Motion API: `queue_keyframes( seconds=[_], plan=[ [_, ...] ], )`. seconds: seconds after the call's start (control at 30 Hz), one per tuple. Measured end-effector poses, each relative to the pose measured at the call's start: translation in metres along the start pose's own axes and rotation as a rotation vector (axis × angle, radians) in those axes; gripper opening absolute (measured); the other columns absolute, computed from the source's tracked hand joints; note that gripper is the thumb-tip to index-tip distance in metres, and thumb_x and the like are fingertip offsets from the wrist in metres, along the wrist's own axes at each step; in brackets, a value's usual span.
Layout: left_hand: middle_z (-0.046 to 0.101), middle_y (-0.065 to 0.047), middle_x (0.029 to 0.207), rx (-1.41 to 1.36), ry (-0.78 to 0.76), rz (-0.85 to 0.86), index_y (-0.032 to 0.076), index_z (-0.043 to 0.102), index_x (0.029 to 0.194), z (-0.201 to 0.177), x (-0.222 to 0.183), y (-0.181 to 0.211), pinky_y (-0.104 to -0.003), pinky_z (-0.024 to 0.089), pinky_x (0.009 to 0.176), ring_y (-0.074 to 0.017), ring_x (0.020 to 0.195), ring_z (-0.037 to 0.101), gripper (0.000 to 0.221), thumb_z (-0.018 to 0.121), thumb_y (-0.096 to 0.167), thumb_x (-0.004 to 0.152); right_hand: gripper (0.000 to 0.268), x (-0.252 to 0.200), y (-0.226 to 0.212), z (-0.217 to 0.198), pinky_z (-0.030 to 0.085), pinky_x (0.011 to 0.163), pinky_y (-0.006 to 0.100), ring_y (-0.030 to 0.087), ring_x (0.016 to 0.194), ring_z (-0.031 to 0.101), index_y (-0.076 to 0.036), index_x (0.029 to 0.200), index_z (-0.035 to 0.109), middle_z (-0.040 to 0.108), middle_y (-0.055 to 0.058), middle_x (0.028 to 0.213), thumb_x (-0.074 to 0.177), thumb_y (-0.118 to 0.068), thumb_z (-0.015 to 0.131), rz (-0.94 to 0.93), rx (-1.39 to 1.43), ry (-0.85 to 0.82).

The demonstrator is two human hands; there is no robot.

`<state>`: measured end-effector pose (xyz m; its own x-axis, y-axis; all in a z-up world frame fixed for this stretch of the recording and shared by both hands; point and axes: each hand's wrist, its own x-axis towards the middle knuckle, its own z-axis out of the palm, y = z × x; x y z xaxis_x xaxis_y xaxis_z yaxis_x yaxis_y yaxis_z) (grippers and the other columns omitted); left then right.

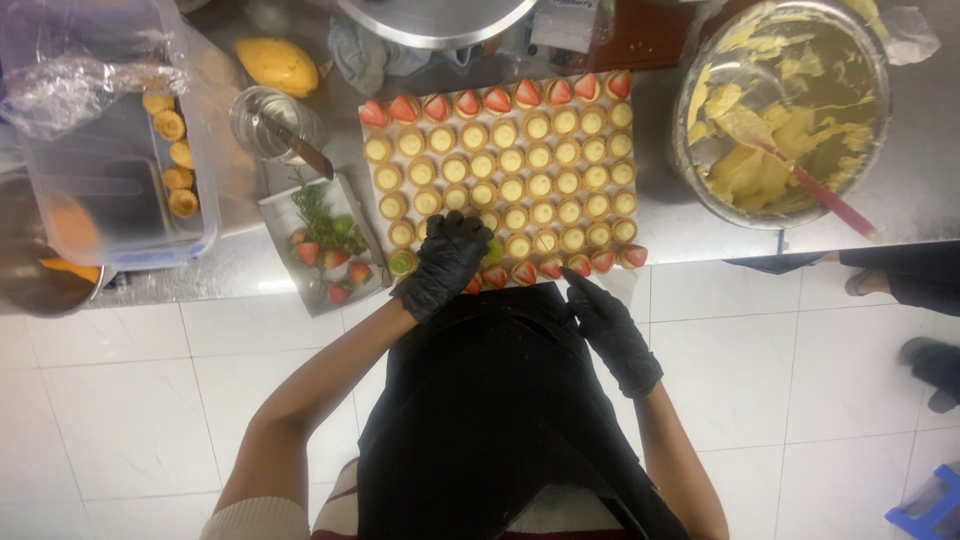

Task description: The recorder is decorating a tray of small fruit tarts by slicing grapes and placing them along with strawberries onto the cream-filled shells.

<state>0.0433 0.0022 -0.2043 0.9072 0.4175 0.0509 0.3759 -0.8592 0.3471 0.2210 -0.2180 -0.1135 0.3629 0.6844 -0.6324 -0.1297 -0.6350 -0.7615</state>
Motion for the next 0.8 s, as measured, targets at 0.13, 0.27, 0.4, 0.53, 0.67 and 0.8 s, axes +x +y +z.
queue_keyframes(
  seconds=[0.13, 0.27, 0.4, 0.53, 0.67, 0.8],
  plan=[
    [0.068, -0.005, 0.101, -0.048, 0.068, 0.031, 0.013, 0.071, 0.104, -0.066, 0.050, 0.018, -0.048, 0.043, 0.083, -0.0282, 0.095, 0.061, 0.024, 0.076, 0.021, 0.083, 0.049, -0.014, 0.001, -0.009, 0.047, 0.073, 0.024, 0.009, 0.090, 0.059, -0.006, 0.150, 0.051, 0.058, -0.001, 0.100, 0.102, -0.005, 0.050, -0.081, 0.233, -0.045],
    [0.067, -0.010, 0.116, -0.455, 0.438, 0.226, 0.011, 0.066, 0.125, -0.148, 0.138, 0.043, -0.043, 0.051, 0.091, -0.0290, 0.107, 0.064, 0.030, 0.074, 0.013, 0.097, 0.060, -0.029, -0.014, -0.017, 0.042, 0.059, 0.021, 0.009, 0.091, 0.060, -0.002, 0.152, 0.048, 0.052, -0.002, 0.096, 0.092, 0.000, 0.052, -0.228, 0.305, -0.077],
    [0.068, -0.014, 0.113, -0.630, 0.599, 0.446, 0.005, 0.065, 0.124, -0.156, 0.281, 0.040, -0.041, 0.057, 0.090, -0.0306, 0.103, 0.068, 0.026, 0.063, -0.004, 0.100, 0.071, -0.027, -0.006, -0.021, 0.039, 0.052, 0.021, 0.007, 0.078, 0.056, 0.001, 0.152, 0.049, 0.052, -0.001, 0.091, 0.081, 0.002, 0.056, -0.204, 0.386, -0.051],
    [0.072, -0.017, 0.097, -0.499, 0.333, 0.307, 0.004, 0.070, 0.102, -0.043, 0.427, -0.011, -0.043, 0.057, 0.086, -0.0322, 0.093, 0.071, 0.011, 0.062, 0.009, 0.098, 0.074, -0.027, -0.002, -0.024, 0.036, 0.052, 0.020, 0.006, 0.065, 0.046, 0.003, 0.153, 0.049, 0.060, 0.003, 0.088, 0.081, -0.010, 0.059, -0.289, 0.392, -0.094],
    [0.067, -0.022, 0.116, -0.262, 0.045, 0.153, 0.006, 0.068, 0.112, 0.056, 0.496, -0.023, -0.050, 0.051, 0.090, -0.0388, 0.105, 0.066, 0.021, 0.053, 0.012, 0.099, 0.092, -0.029, 0.012, -0.027, 0.035, 0.051, 0.019, 0.004, 0.060, 0.044, 0.004, 0.153, 0.049, 0.067, 0.005, 0.088, 0.084, -0.055, 0.062, -0.334, 0.556, -0.122],
    [0.062, -0.026, 0.129, -0.226, 0.503, 0.380, 0.001, 0.063, 0.129, 0.132, 0.506, -0.035, -0.052, 0.049, 0.096, -0.0432, 0.119, 0.061, 0.049, 0.051, 0.006, 0.082, 0.107, -0.034, 0.020, -0.028, 0.039, 0.054, 0.023, 0.009, 0.067, 0.052, 0.003, 0.155, 0.042, 0.065, 0.005, 0.096, 0.079, -0.068, 0.066, -0.289, 0.634, -0.133]
  ],
)
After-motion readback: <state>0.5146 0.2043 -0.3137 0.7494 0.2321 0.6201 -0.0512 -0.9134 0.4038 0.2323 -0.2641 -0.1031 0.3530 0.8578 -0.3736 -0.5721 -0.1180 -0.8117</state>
